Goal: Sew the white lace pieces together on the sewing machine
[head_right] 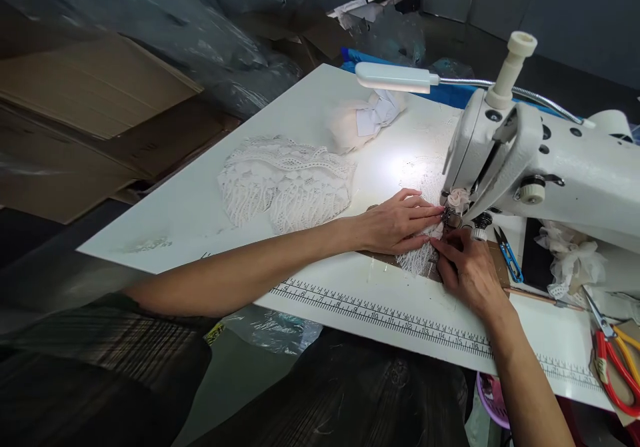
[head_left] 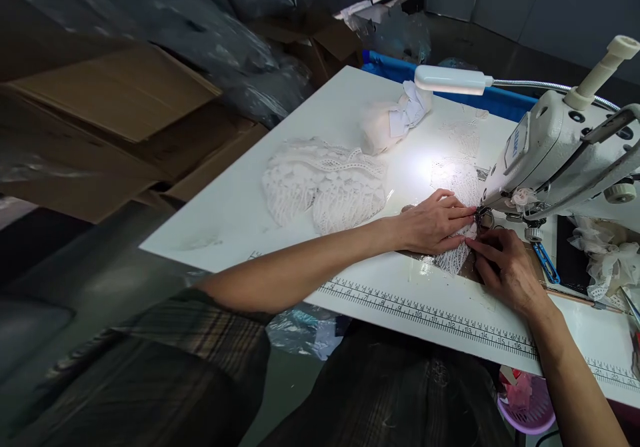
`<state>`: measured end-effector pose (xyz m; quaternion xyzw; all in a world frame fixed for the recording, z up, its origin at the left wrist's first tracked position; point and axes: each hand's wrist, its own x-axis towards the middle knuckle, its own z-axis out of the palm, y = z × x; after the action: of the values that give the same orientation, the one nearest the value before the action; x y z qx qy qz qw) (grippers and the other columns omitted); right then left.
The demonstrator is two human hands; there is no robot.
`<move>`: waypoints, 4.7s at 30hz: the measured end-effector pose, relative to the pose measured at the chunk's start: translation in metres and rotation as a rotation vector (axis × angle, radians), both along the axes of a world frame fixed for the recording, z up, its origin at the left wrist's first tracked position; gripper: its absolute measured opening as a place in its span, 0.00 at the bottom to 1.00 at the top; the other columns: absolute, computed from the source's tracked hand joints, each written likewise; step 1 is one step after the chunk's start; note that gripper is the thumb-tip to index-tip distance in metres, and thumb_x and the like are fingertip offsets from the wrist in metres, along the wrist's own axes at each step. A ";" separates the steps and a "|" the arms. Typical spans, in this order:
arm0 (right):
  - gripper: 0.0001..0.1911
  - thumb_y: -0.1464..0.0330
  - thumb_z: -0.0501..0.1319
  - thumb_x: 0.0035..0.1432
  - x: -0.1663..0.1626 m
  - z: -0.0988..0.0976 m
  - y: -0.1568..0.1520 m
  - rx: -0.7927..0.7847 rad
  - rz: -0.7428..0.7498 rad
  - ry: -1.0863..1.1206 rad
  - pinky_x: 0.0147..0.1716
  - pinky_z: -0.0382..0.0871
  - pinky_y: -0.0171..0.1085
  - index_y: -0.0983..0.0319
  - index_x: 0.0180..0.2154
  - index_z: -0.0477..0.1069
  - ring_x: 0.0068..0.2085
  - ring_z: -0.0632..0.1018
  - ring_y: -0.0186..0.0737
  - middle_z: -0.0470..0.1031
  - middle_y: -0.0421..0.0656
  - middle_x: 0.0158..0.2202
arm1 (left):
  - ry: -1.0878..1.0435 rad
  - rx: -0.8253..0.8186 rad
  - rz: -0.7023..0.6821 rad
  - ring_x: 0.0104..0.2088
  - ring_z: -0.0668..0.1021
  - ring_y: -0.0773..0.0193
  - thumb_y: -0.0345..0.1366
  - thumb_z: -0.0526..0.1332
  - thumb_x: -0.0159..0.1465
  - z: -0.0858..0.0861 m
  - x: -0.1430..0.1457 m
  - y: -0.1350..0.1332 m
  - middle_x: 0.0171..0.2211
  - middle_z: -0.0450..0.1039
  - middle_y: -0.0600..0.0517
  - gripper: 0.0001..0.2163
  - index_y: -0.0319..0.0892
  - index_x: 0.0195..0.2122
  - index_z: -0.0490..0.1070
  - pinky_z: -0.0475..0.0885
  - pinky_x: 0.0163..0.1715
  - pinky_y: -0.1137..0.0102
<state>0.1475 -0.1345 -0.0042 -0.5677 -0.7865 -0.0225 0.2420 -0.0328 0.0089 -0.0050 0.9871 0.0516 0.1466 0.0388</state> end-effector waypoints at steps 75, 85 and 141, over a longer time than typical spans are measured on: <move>0.17 0.66 0.53 0.64 0.014 -0.010 0.004 -0.013 -0.243 0.224 0.42 0.75 0.44 0.61 0.46 0.78 0.39 0.78 0.41 0.76 0.50 0.43 | -0.089 -0.218 -0.203 0.36 0.75 0.65 0.35 0.61 0.68 0.008 -0.006 0.006 0.37 0.76 0.49 0.07 0.41 0.34 0.76 0.71 0.40 0.68; 0.19 0.67 0.52 0.66 0.008 -0.005 0.002 -0.010 -0.126 0.120 0.42 0.76 0.45 0.61 0.53 0.75 0.41 0.77 0.43 0.74 0.51 0.43 | -0.109 -0.019 -0.197 0.33 0.74 0.66 0.36 0.56 0.71 0.006 -0.006 0.004 0.37 0.77 0.50 0.11 0.43 0.34 0.76 0.66 0.37 0.67; 0.22 0.67 0.52 0.63 0.004 -0.003 0.009 -0.139 -0.218 -0.092 0.28 0.72 0.37 0.54 0.56 0.73 0.33 0.73 0.39 0.72 0.49 0.42 | 0.032 0.034 -0.100 0.38 0.75 0.57 0.43 0.56 0.66 0.008 -0.006 -0.009 0.45 0.75 0.44 0.15 0.40 0.46 0.75 0.66 0.44 0.61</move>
<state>0.1513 -0.1259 -0.0075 -0.6636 -0.7302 -0.0200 0.1616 -0.0384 -0.0001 0.0027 0.9912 0.0001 0.1295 0.0283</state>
